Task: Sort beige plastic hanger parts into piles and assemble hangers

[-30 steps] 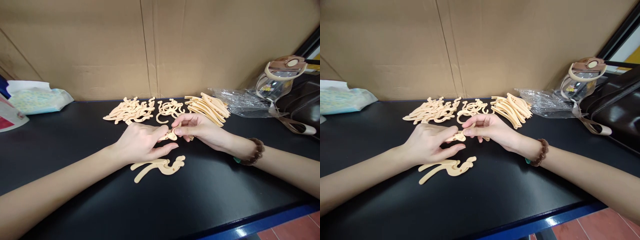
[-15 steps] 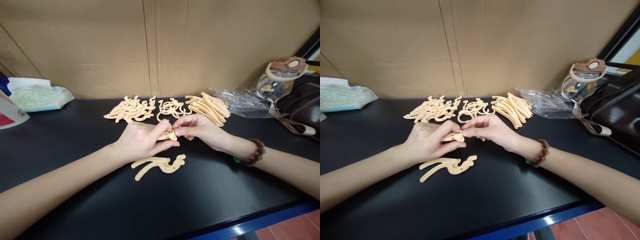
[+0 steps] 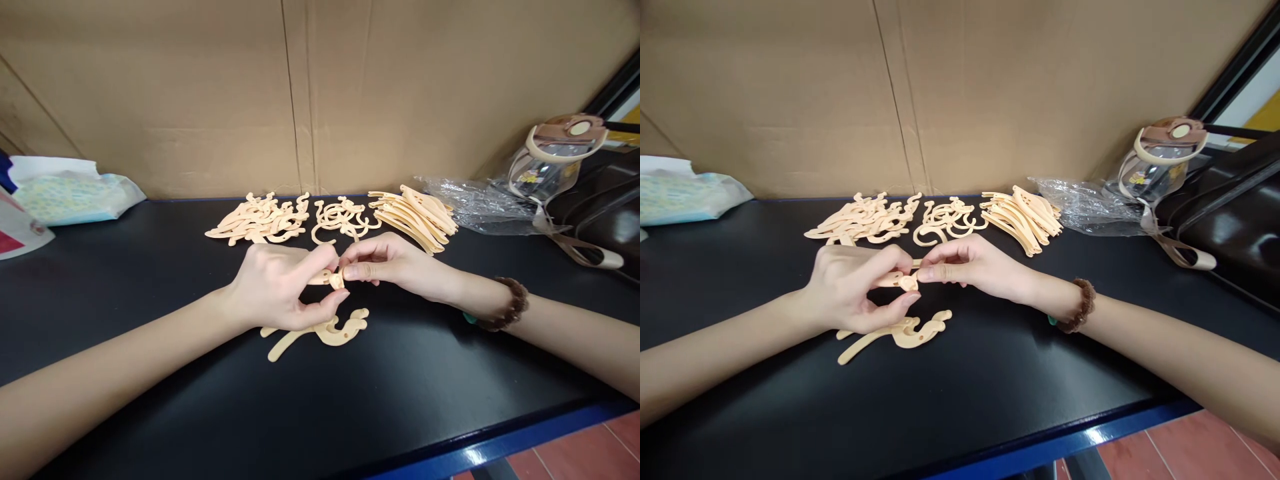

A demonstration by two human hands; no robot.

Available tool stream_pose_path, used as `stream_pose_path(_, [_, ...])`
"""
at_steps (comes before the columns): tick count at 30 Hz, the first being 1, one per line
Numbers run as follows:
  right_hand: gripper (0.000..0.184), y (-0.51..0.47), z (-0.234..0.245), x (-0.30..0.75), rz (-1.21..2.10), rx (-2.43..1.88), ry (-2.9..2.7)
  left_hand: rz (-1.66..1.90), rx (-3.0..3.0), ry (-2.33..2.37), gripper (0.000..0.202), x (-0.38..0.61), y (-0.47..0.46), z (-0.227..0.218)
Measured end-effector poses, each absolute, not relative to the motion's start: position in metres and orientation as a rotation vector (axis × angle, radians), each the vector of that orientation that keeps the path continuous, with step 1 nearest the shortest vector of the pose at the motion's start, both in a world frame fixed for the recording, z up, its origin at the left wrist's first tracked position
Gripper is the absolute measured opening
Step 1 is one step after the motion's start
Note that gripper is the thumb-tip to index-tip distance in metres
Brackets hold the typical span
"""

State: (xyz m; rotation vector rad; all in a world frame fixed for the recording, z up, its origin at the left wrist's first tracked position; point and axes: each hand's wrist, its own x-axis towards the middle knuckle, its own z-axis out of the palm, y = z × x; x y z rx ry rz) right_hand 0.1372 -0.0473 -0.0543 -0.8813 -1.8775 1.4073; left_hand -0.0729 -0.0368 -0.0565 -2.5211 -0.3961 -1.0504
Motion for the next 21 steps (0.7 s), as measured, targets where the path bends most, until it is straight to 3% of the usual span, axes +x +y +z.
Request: stream_pose_path(21, [0.024, -0.0520, -0.0518, 0.1331, 1.386, -0.878, -1.962, -1.087, -2.655, -0.342, 0.026, -0.0770, -0.0333, -0.0635])
